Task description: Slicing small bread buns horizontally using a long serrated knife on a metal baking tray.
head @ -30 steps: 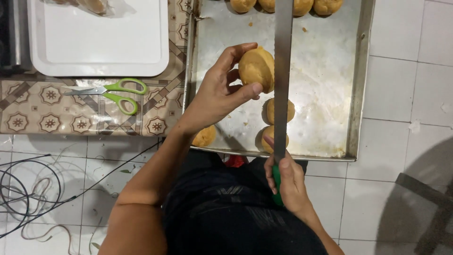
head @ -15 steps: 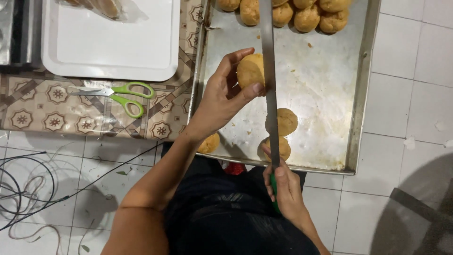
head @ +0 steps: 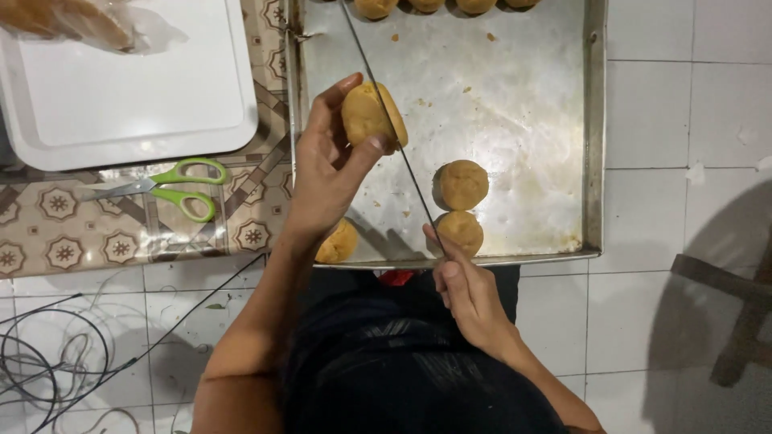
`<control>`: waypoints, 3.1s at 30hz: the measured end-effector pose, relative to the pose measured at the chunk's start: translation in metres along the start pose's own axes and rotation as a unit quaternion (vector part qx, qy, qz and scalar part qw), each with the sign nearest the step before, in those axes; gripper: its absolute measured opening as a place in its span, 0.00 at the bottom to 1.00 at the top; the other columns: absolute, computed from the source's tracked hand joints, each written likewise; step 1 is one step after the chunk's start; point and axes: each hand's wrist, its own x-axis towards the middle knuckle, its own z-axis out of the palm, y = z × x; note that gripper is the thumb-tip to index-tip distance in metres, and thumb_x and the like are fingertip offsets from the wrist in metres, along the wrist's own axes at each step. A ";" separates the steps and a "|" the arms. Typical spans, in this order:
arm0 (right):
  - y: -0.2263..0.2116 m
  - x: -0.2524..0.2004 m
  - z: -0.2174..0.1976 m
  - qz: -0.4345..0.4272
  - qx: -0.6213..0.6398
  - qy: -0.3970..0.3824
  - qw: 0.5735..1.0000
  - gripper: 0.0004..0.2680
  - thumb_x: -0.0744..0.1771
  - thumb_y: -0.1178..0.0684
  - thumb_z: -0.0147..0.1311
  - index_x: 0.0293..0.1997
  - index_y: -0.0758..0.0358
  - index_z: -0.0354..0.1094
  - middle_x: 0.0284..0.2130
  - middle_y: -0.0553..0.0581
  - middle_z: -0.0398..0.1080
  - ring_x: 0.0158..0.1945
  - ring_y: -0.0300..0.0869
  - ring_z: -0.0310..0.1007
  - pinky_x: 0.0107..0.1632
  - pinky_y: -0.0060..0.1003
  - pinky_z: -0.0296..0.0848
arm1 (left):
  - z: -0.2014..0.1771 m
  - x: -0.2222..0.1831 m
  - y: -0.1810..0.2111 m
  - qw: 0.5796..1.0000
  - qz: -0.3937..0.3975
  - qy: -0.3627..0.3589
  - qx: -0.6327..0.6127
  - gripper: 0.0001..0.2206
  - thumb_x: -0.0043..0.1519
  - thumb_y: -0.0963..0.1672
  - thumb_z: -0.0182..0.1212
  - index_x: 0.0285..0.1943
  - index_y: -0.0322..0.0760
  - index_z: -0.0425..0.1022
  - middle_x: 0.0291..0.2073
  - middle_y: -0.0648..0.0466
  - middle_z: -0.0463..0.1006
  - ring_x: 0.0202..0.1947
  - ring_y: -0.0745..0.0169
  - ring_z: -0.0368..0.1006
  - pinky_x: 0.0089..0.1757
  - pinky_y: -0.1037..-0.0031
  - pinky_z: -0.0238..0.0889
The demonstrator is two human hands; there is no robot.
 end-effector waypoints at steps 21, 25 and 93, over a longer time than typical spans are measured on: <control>0.003 0.025 0.012 -0.018 0.004 0.010 1.000 0.22 0.72 0.44 0.27 0.72 0.64 0.57 0.18 0.55 0.65 0.15 0.40 0.65 0.13 0.29 0.67 | 0.001 -0.008 -0.025 0.981 -0.055 -0.046 -0.179 0.28 0.66 0.50 0.65 0.70 0.29 0.65 0.43 0.47 0.73 0.46 0.60 0.70 0.53 0.60 0.69; 0.002 0.018 0.014 -0.026 0.058 0.008 0.998 0.21 0.73 0.45 0.27 0.70 0.65 0.59 0.17 0.54 0.64 0.13 0.38 0.64 0.12 0.28 0.67 | -0.004 0.003 -0.013 0.984 -0.080 -0.027 -0.156 0.31 0.64 0.54 0.65 0.65 0.26 0.65 0.41 0.48 0.72 0.41 0.60 0.73 0.47 0.65 0.73; -0.010 0.001 0.001 0.031 0.123 -0.041 0.991 0.26 0.71 0.33 0.33 0.73 0.60 0.55 0.24 0.50 0.60 0.19 0.32 0.57 0.16 0.24 0.58 | -0.014 -0.004 -0.004 0.991 -0.021 -0.104 -0.077 0.25 0.65 0.45 0.61 0.70 0.39 0.58 0.58 0.47 0.66 0.53 0.61 0.69 0.50 0.70 0.78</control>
